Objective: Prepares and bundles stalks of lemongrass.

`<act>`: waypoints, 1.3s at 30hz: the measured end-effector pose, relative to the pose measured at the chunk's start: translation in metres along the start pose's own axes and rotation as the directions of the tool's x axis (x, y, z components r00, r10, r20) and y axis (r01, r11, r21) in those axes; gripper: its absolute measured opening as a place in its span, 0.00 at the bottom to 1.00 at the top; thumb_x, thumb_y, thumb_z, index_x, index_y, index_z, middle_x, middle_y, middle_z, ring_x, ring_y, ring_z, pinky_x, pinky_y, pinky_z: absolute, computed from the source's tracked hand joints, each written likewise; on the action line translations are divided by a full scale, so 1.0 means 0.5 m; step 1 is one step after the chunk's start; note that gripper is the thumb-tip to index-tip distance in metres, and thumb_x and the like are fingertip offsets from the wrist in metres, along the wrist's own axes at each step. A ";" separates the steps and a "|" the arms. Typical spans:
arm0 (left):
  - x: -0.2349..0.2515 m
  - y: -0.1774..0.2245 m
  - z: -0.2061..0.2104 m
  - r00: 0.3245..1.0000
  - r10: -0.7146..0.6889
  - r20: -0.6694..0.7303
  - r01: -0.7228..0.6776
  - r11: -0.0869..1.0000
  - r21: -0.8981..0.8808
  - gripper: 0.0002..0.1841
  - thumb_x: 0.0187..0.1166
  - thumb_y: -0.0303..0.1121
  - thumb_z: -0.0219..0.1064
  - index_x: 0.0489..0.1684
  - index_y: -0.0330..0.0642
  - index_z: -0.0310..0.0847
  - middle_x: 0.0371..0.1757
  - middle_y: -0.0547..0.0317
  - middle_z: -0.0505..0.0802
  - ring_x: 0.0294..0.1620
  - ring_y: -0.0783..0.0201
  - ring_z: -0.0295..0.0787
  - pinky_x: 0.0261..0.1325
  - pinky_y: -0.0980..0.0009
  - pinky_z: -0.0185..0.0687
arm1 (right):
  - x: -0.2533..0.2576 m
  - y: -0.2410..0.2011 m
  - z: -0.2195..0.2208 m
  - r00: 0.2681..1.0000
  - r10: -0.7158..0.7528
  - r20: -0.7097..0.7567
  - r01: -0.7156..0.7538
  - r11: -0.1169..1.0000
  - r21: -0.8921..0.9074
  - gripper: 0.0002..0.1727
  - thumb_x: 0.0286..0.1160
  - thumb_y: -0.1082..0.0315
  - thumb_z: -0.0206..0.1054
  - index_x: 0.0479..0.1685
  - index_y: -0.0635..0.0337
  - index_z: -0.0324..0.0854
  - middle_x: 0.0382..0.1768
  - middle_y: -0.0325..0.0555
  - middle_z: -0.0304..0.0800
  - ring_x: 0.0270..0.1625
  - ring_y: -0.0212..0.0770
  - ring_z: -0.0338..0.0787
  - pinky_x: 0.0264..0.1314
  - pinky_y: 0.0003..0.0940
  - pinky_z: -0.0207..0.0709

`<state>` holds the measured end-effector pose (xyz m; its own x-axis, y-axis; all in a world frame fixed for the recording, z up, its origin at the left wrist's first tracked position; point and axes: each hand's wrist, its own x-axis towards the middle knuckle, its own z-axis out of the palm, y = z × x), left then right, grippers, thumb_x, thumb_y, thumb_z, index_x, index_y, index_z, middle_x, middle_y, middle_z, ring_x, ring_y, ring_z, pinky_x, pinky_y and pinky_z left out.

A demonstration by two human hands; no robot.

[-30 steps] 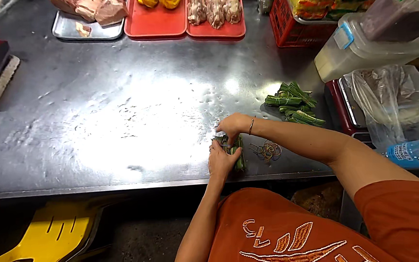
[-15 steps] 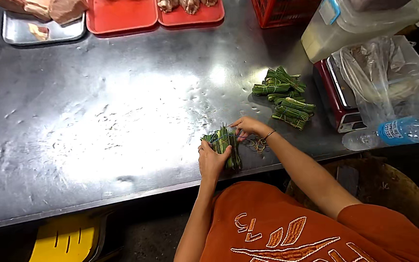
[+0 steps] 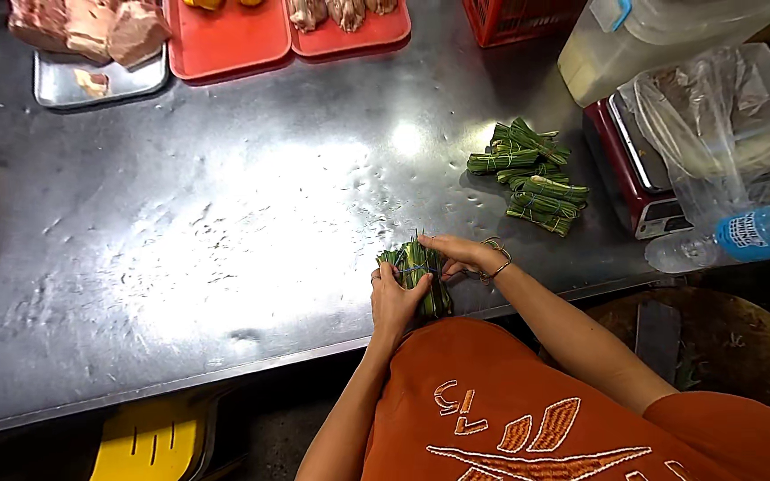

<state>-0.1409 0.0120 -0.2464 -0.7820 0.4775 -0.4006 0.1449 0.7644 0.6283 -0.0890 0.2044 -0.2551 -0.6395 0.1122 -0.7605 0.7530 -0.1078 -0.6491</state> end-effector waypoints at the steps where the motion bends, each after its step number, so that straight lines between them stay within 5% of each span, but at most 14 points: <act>1: -0.002 -0.003 -0.002 1.000 0.016 0.006 -0.016 1.000 -0.021 0.41 0.64 0.64 0.77 0.61 0.35 0.77 0.62 0.37 0.83 0.58 0.43 0.85 0.58 0.46 0.81 | -0.002 0.000 0.000 1.000 0.004 0.007 -0.004 1.000 0.024 0.46 0.82 0.26 0.48 0.83 0.57 0.65 0.67 0.68 0.80 0.55 0.60 0.89 0.56 0.54 0.84; 5: -0.011 -0.021 -0.008 0.994 0.089 0.062 -0.079 0.985 -0.152 0.37 0.67 0.64 0.74 0.54 0.34 0.80 0.60 0.38 0.83 0.59 0.45 0.82 0.60 0.47 0.78 | -0.013 0.007 -0.001 0.999 0.020 0.038 -0.023 0.995 0.096 0.43 0.89 0.32 0.40 0.85 0.62 0.62 0.64 0.69 0.77 0.55 0.58 0.87 0.57 0.51 0.83; 10: 0.009 -0.034 -0.029 0.989 0.105 0.102 -0.069 0.948 -0.311 0.21 0.89 0.45 0.54 0.35 0.39 0.85 0.45 0.51 0.88 0.52 0.58 0.84 0.59 0.55 0.77 | -0.027 -0.001 0.014 1.000 -0.011 0.025 0.008 0.995 0.101 0.34 0.93 0.43 0.47 0.86 0.59 0.63 0.81 0.64 0.70 0.69 0.59 0.85 0.65 0.54 0.82; 13: 0.030 -0.020 -0.039 0.992 0.026 0.125 0.006 0.970 -0.245 0.16 0.77 0.37 0.64 0.16 0.44 0.75 0.32 0.60 0.83 0.37 0.64 0.80 0.42 0.60 0.74 | -0.021 0.001 0.014 1.000 0.012 0.006 -0.012 0.991 0.135 0.34 0.92 0.44 0.52 0.88 0.56 0.63 0.83 0.61 0.69 0.72 0.60 0.84 0.67 0.56 0.82; 15: 0.035 -0.013 -0.042 0.992 -0.014 0.124 0.043 0.970 -0.240 0.14 0.67 0.36 0.70 0.13 0.45 0.74 0.32 0.60 0.83 0.36 0.65 0.80 0.40 0.61 0.73 | -0.024 0.001 0.018 0.999 0.034 -0.024 -0.030 0.987 0.157 0.36 0.91 0.44 0.54 0.90 0.55 0.60 0.84 0.61 0.68 0.73 0.60 0.84 0.67 0.56 0.83; 19: 0.032 -0.013 -0.041 0.989 0.042 0.139 -0.007 0.971 -0.241 0.09 0.62 0.35 0.74 0.20 0.42 0.81 0.44 0.53 0.87 0.49 0.59 0.83 0.49 0.60 0.77 | -0.027 0.006 0.024 0.994 0.037 -0.098 -0.025 0.993 0.117 0.37 0.92 0.45 0.52 0.94 0.52 0.54 0.87 0.59 0.64 0.72 0.58 0.85 0.66 0.55 0.85; 20: 0.031 -0.013 -0.040 0.988 0.065 0.142 -0.029 0.971 -0.237 0.08 0.62 0.34 0.74 0.27 0.40 0.83 0.47 0.49 0.87 0.51 0.55 0.83 0.51 0.58 0.77 | -0.025 0.010 0.021 0.994 0.034 -0.108 -0.022 0.993 0.112 0.35 0.94 0.46 0.48 0.94 0.51 0.55 0.87 0.58 0.65 0.71 0.58 0.87 0.64 0.55 0.86; 23: 0.029 -0.009 -0.034 0.986 0.065 0.151 -0.034 0.979 -0.199 0.26 0.65 0.33 0.71 0.64 0.35 0.74 0.51 0.43 0.89 0.47 0.51 0.90 0.48 0.53 0.86 | -0.016 0.018 0.012 0.991 0.053 -0.120 -0.033 0.985 0.167 0.30 0.96 0.49 0.41 0.93 0.49 0.59 0.78 0.61 0.74 0.60 0.56 0.92 0.54 0.52 0.90; 26: 0.027 0.000 -0.020 0.996 -0.004 0.090 0.022 0.981 -0.195 0.32 0.74 0.29 0.61 0.81 0.33 0.61 0.54 0.41 0.91 0.48 0.51 0.93 0.49 0.52 0.88 | -0.009 0.020 0.008 0.993 0.051 -0.102 -0.034 0.986 0.163 0.29 0.97 0.51 0.40 0.92 0.47 0.61 0.79 0.59 0.75 0.56 0.53 0.94 0.51 0.49 0.91; 29: 0.031 -0.001 -0.005 0.999 0.001 -0.042 -0.008 0.986 -0.164 0.29 0.81 0.26 0.53 0.83 0.27 0.57 0.54 0.39 0.94 0.47 0.51 0.95 0.48 0.54 0.89 | -0.001 0.025 0.010 0.995 0.012 -0.101 -0.002 0.995 0.102 0.29 0.97 0.51 0.40 0.92 0.46 0.62 0.84 0.52 0.72 0.58 0.51 0.95 0.52 0.48 0.92; 32: 0.040 -0.009 -0.004 0.994 -0.033 -0.101 0.012 0.980 -0.201 0.23 0.84 0.25 0.47 0.76 0.26 0.70 0.50 0.39 0.94 0.49 0.53 0.94 0.54 0.55 0.87 | 0.005 0.025 0.015 0.992 -0.025 -0.122 0.032 0.998 0.055 0.28 0.97 0.52 0.40 0.90 0.48 0.65 0.85 0.46 0.71 0.53 0.46 0.96 0.50 0.45 0.92; 35: 0.046 -0.009 -0.011 0.983 -0.151 -0.104 0.111 0.942 -0.317 0.20 0.89 0.27 0.44 0.65 0.31 0.81 0.49 0.46 0.94 0.51 0.64 0.91 0.58 0.63 0.83 | 0.004 0.022 0.021 0.985 -0.071 -0.156 0.073 0.997 0.002 0.27 0.98 0.55 0.40 0.88 0.50 0.67 0.81 0.46 0.77 0.42 0.41 0.95 0.43 0.41 0.91; 39: 0.054 -0.010 -0.005 0.967 -0.223 -0.123 0.133 0.853 -0.505 0.18 0.90 0.28 0.44 0.58 0.36 0.83 0.43 0.59 0.92 0.44 0.78 0.89 0.51 0.75 0.84 | 0.000 0.017 0.020 0.971 -0.141 -0.195 0.141 0.990 -0.013 0.26 0.98 0.58 0.41 0.84 0.52 0.73 0.76 0.43 0.83 0.30 0.36 0.92 0.32 0.35 0.89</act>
<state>-0.1639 0.0201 -0.2586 -0.8628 0.2382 -0.4459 -0.2862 0.4969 0.8193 -0.0843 0.1935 -0.2605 -0.6968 0.3163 -0.6438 0.6572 -0.0780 -0.7496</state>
